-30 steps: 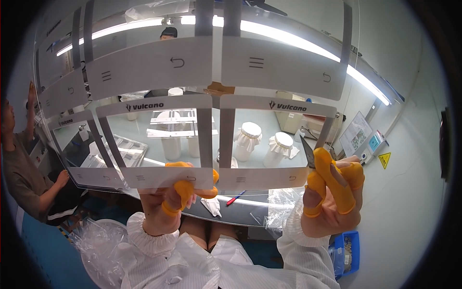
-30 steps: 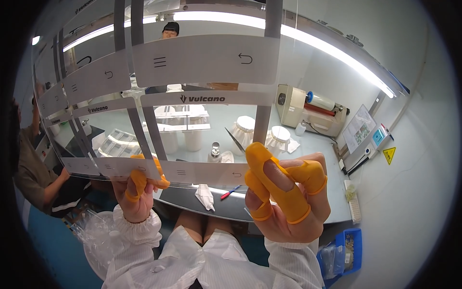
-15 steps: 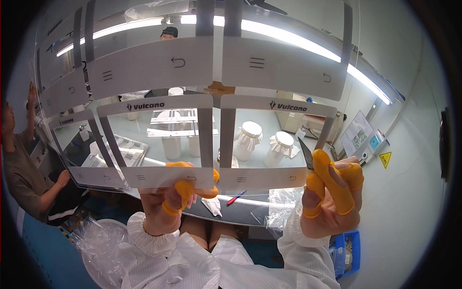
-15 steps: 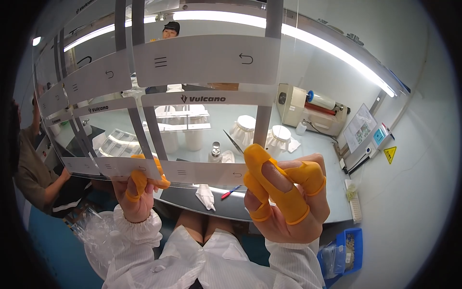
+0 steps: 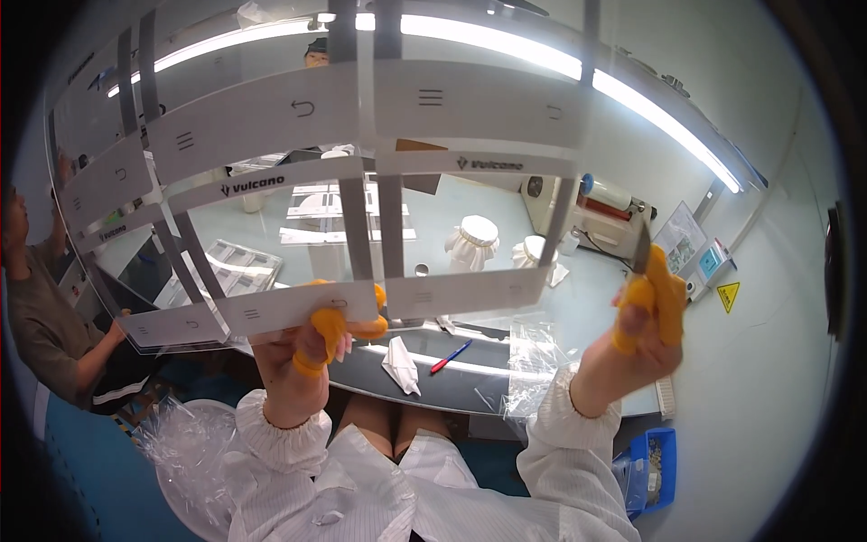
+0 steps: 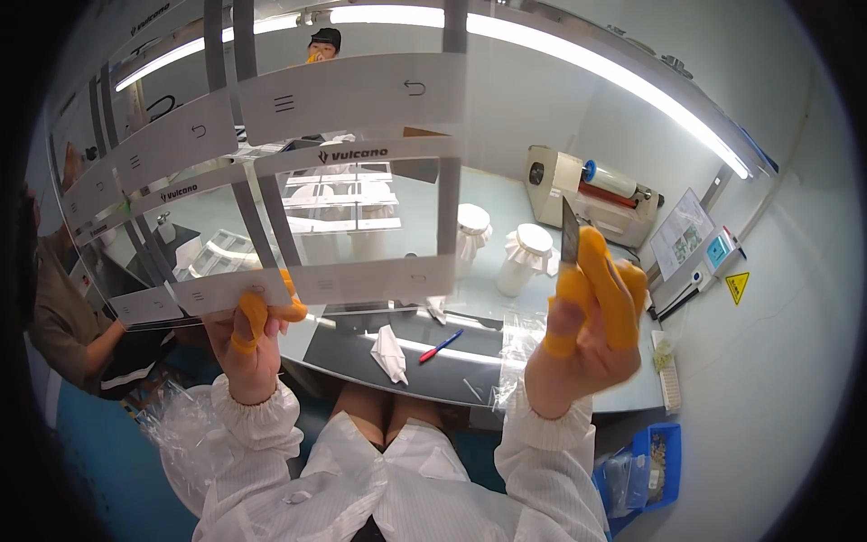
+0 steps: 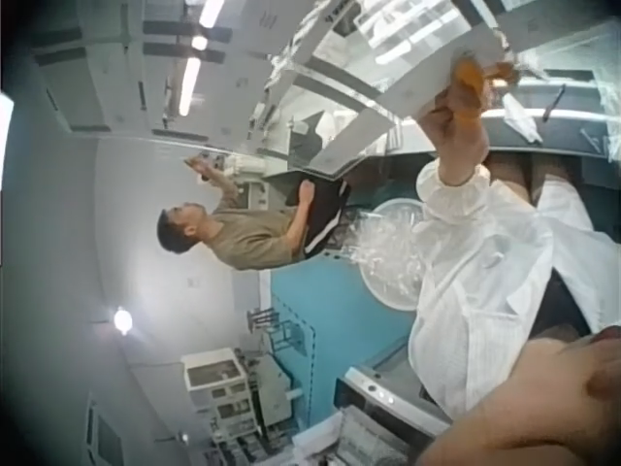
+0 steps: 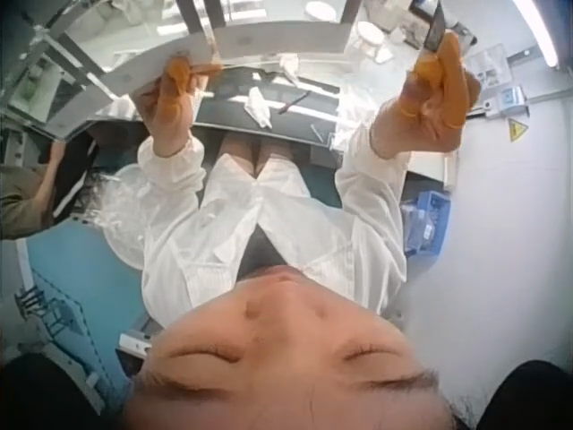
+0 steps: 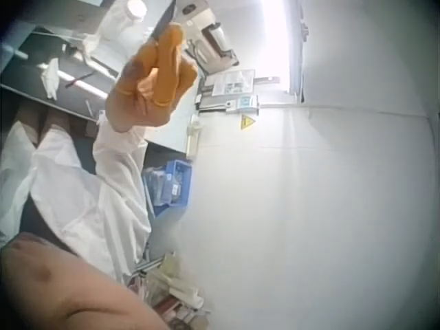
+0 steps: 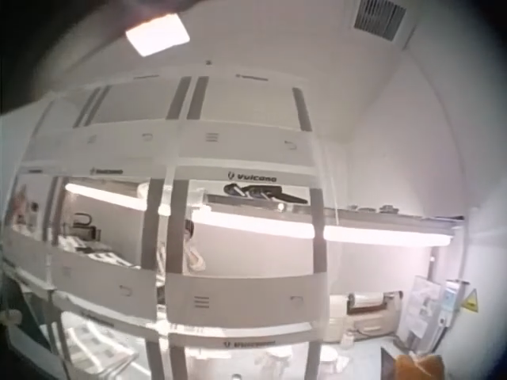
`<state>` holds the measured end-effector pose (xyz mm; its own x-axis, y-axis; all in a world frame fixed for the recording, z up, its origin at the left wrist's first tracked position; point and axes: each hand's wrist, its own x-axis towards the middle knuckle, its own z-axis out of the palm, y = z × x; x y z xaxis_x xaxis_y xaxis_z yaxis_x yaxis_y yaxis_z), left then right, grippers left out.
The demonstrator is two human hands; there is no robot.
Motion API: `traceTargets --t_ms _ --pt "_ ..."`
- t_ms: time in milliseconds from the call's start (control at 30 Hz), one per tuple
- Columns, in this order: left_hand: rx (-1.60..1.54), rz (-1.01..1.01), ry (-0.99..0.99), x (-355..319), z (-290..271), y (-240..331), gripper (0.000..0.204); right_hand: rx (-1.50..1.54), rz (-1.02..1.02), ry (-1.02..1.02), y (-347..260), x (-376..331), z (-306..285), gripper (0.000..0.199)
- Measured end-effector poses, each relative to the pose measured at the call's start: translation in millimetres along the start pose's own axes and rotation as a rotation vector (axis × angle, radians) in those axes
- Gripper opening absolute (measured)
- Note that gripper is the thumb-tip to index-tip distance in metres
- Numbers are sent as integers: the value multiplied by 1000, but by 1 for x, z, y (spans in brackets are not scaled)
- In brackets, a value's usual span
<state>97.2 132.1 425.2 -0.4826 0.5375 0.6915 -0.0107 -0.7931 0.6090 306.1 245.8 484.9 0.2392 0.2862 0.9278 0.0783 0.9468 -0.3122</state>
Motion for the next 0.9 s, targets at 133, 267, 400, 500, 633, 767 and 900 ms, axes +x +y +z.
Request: traceTargets --t_ms 133,267,400,500,633,767,900 --pt "59 51 1 -2 -16 -2 26 -126 428 -528 102 -88 10 17" --pt "22 0 -9 3 -20 -7 25 -315 729 -864 179 -225 -1 17" --pt "21 -45 32 2 -20 -6 23 -378 688 -938 226 -284 1 17" --pt "63 -53 34 -3 -23 -5 22 -308 614 -998 218 -296 25 18" --pt "71 -16 47 -6 -27 -7 27 -442 733 -1098 207 -321 55 21" --pt "60 -20 18 -4 -29 -5 28 -410 761 -1189 209 -331 69 25" --pt "48 -52 38 -2 -37 -3 21 73 971 -1242 198 -316 87 20"
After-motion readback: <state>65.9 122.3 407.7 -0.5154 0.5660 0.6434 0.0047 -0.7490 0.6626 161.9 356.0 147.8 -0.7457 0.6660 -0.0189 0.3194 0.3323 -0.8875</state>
